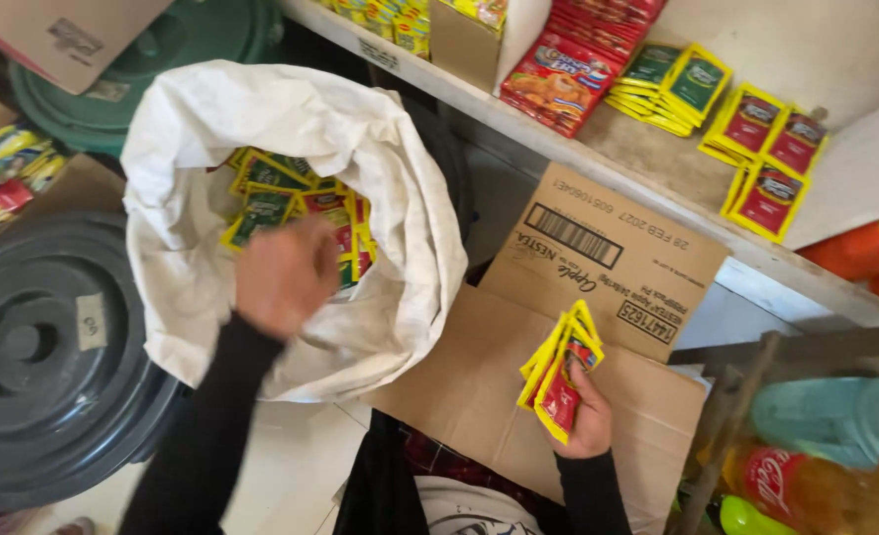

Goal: Organizing and stocking condiment sachets from a sack onto a store shelf.

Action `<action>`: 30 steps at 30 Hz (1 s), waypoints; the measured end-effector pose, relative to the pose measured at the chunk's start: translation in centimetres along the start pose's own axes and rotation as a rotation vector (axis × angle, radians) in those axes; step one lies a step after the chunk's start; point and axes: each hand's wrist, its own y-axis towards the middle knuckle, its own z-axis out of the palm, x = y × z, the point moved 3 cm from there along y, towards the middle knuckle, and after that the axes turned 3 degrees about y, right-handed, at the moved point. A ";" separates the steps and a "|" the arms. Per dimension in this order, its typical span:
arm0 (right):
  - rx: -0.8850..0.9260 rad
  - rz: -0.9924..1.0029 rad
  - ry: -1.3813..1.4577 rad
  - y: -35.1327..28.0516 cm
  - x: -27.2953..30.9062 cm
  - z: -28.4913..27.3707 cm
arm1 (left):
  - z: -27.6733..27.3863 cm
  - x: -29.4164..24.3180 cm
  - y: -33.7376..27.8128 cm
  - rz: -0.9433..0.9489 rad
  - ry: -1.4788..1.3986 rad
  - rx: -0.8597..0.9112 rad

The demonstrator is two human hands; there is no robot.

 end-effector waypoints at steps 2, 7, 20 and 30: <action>0.001 -0.005 -0.084 -0.5 0.0 2.8 | 2.8 5.5 3.4 -0.134 0.165 0.192; -0.016 -0.079 -0.298 0.1 -0.5 2.2 | 8.1 10.8 7.8 -0.533 0.173 0.736; -0.004 -0.147 -0.313 0.0 0.7 4.8 | 2.7 7.8 4.9 -0.331 -0.296 0.068; 0.041 -0.229 -0.275 1.4 -1.3 4.1 | -0.8 -10.7 -7.1 -0.262 -1.218 0.268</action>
